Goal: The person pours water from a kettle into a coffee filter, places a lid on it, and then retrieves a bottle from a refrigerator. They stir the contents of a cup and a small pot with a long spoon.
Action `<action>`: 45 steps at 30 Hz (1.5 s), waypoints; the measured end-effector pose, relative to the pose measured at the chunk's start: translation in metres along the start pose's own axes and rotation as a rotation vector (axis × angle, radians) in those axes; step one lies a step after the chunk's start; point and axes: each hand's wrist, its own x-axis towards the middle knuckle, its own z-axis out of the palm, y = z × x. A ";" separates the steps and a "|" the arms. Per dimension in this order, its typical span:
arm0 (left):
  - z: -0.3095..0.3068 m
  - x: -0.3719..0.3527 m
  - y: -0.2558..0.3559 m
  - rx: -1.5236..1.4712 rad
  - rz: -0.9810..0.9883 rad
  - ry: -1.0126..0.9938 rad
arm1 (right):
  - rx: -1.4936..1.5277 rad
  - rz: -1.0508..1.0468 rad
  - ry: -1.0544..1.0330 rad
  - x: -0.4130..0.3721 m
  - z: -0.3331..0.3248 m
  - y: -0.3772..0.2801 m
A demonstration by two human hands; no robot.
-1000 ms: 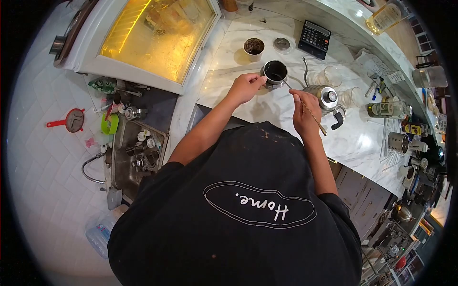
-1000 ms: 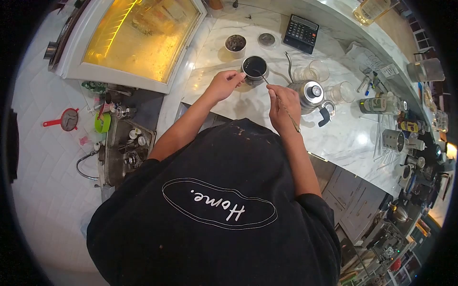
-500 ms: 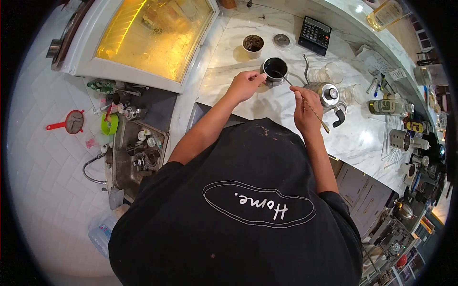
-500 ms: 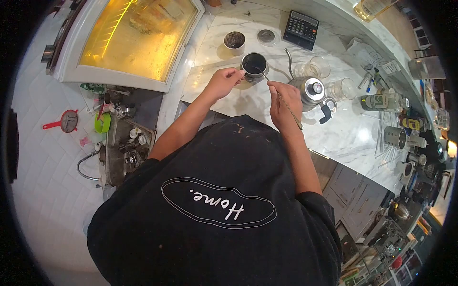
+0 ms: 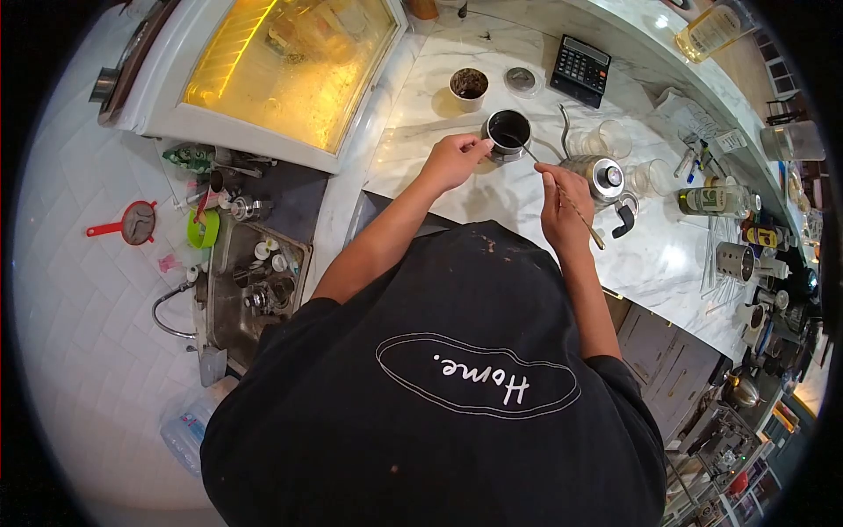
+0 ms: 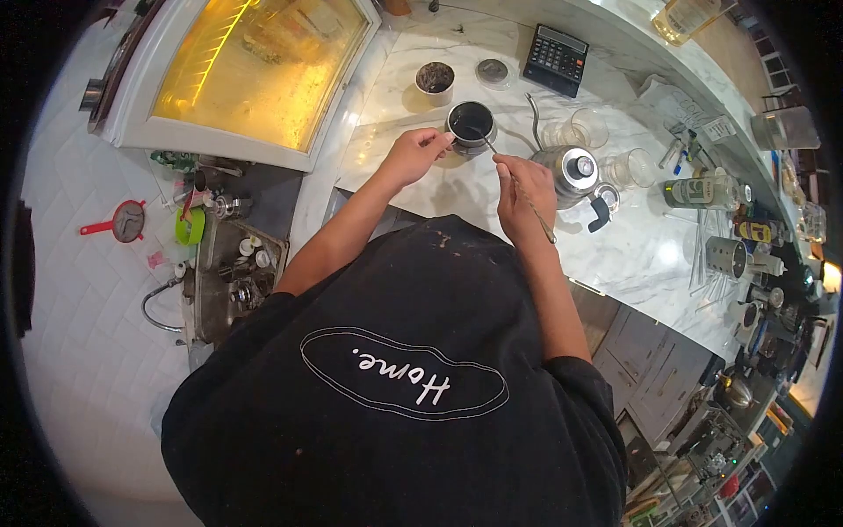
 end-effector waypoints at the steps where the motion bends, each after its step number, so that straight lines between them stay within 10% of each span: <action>1: 0.000 0.000 0.000 0.004 0.002 0.001 | 0.001 0.006 -0.002 0.000 0.000 0.000; 45: -0.005 -0.002 0.011 0.083 -0.031 -0.038 | 0.042 0.012 -0.014 0.009 -0.005 0.004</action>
